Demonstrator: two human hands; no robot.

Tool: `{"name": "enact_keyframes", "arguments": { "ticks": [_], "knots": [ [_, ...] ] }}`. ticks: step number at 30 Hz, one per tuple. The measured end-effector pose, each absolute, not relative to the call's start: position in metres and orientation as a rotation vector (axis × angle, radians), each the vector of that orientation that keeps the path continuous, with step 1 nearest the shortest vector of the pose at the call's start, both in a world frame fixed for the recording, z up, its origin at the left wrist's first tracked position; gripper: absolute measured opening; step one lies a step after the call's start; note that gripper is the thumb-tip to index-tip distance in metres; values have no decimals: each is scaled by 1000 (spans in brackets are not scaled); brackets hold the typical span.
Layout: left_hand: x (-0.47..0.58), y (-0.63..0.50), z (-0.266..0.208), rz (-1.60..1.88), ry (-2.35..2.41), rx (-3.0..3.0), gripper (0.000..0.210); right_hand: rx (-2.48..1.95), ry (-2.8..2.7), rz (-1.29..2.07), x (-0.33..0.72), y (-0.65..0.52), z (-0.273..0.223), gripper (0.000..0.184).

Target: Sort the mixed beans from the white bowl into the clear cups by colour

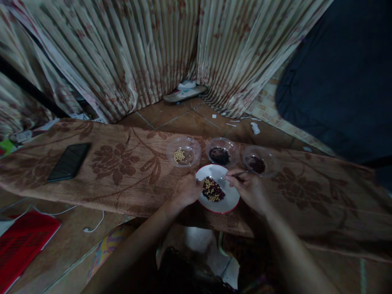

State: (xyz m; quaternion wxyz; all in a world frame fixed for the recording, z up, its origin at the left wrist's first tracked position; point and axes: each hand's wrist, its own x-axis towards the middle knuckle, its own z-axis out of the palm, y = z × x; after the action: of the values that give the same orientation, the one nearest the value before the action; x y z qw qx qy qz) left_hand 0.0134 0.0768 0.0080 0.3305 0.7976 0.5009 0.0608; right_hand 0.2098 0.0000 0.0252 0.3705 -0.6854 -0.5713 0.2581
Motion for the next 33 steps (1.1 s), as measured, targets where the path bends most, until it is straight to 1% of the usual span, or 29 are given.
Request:
{"name": "enact_keyframes", "arguments": {
  "ticks": [9,20,33],
  "knots": [
    [15,76,12,147,1330,2090,29,-1765,-1549,615,202,0,26,33],
    [16,76,15,137,1356,2090,30,-1814,-1569,581,201,1,27,31],
    [15,76,13,114,1364,2097,29,-1760,-1578,642,202,1,29,29]
  ]
}}
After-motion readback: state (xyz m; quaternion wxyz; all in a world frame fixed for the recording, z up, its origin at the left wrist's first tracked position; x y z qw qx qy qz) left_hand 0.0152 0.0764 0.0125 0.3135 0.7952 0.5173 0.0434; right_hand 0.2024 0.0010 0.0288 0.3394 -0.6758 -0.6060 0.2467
